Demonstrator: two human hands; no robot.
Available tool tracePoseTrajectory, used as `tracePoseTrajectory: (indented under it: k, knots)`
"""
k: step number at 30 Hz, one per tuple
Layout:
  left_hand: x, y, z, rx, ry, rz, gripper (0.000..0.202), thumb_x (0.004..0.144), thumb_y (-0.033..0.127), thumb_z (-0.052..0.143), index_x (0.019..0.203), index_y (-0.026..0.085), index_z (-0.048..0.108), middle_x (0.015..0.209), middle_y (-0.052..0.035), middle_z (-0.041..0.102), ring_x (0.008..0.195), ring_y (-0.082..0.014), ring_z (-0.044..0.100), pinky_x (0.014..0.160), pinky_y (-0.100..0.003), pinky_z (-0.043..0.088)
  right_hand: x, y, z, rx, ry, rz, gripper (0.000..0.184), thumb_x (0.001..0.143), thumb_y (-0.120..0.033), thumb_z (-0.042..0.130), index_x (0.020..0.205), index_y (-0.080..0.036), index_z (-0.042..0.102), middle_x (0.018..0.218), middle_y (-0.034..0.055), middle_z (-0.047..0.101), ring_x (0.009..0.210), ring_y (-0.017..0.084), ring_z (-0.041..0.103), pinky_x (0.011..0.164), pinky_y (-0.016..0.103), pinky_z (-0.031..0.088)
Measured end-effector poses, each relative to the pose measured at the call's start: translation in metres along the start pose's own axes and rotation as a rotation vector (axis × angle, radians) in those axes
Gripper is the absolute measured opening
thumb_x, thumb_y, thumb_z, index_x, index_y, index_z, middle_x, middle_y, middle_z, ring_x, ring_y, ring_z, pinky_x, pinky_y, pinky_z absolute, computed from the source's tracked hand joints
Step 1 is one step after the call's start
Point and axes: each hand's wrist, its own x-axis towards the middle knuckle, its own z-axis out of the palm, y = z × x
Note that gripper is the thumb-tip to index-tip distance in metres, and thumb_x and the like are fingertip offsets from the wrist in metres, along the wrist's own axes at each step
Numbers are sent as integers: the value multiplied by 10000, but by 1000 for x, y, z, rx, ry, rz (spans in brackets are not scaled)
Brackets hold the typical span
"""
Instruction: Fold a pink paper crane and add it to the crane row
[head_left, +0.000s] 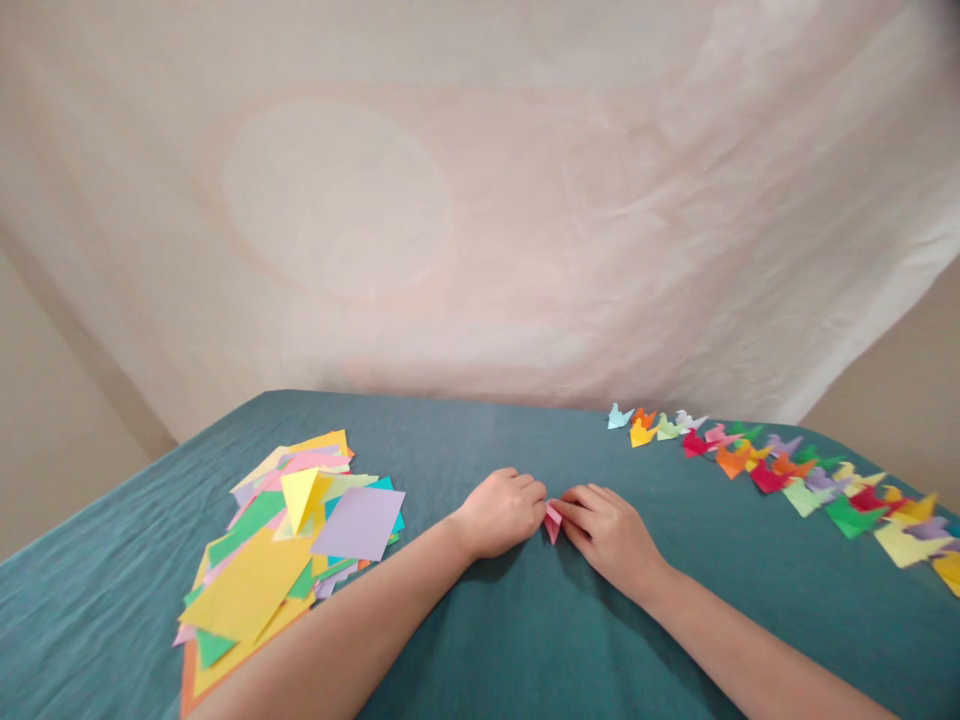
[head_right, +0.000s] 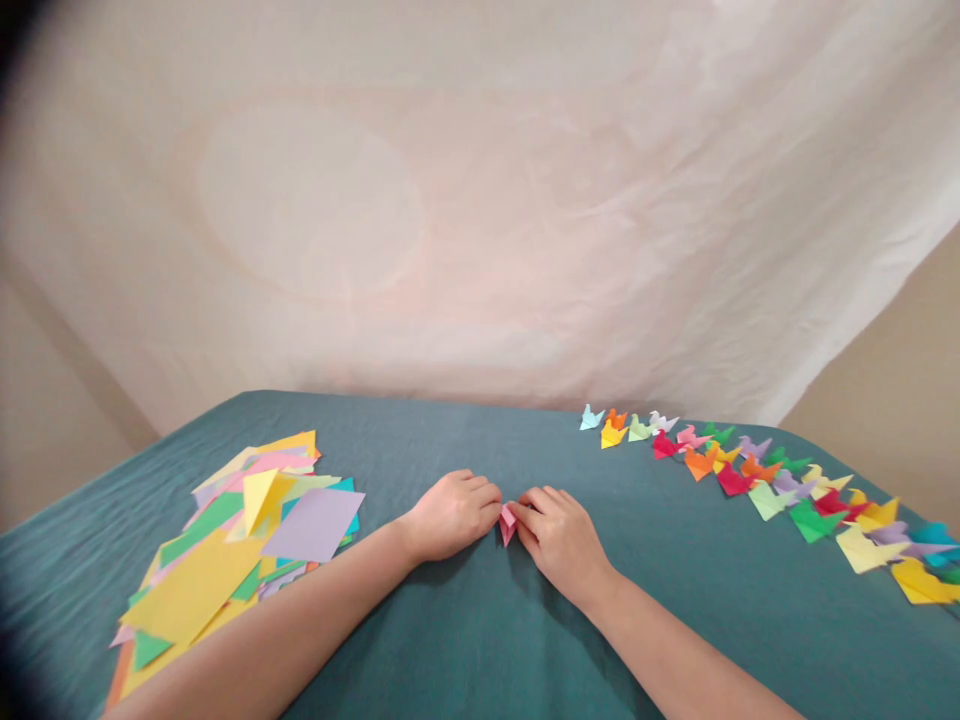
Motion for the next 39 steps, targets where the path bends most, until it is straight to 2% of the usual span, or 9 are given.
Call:
tracePoseTrajectory:
  k: [7, 14, 17, 21, 32, 39]
  knots:
    - [3, 3, -4, 15, -48, -8, 133, 837, 136, 521, 713, 146, 567, 745, -46, 569, 700, -198, 543, 569, -306, 395, 1, -1, -2, 11, -3, -11, 194, 885, -198, 497, 996, -215, 656, 841, 49, 611, 770, 169, 530, 718, 300, 413]
    - [3, 4, -3, -35, -121, -101, 106, 829, 130, 529, 753, 138, 602, 790, -58, 589, 722, -192, 564, 573, -278, 438, 2, -1, -4, -18, 10, -40, 184, 887, -215, 496, 966, -209, 663, 841, 49, 617, 768, 165, 544, 706, 296, 420]
    - [-1, -1, 0, -124, -97, -138, 132, 848, 146, 502, 836, 164, 633, 881, -48, 605, 790, -170, 569, 660, -256, 457, 2, -2, -5, -21, 8, -55, 195, 889, -204, 486, 986, -211, 655, 844, 49, 615, 772, 166, 546, 711, 300, 423]
    - [-6, -10, 3, -238, -61, -120, 223, 831, 119, 484, 950, 213, 647, 972, -34, 600, 863, -154, 560, 773, -249, 446, 2, -3, -7, -19, -2, -82, 211, 886, -181, 468, 993, -206, 648, 859, 58, 615, 795, 171, 551, 723, 304, 424]
    - [-10, -16, 11, -455, 19, -174, 376, 753, 65, 473, 1045, 224, 648, 992, -35, 590, 924, -158, 539, 860, -276, 427, 3, -7, -14, 43, -10, -158, 220, 851, -139, 478, 986, -204, 639, 884, 58, 622, 833, 174, 557, 770, 335, 404]
    - [-10, -16, 12, -520, 58, -195, 303, 772, 99, 474, 988, 193, 665, 970, -36, 613, 895, -148, 564, 849, -261, 437, 2, -5, -11, 53, -38, -151, 203, 858, -138, 476, 967, -200, 636, 908, 59, 615, 853, 177, 551, 785, 337, 399]
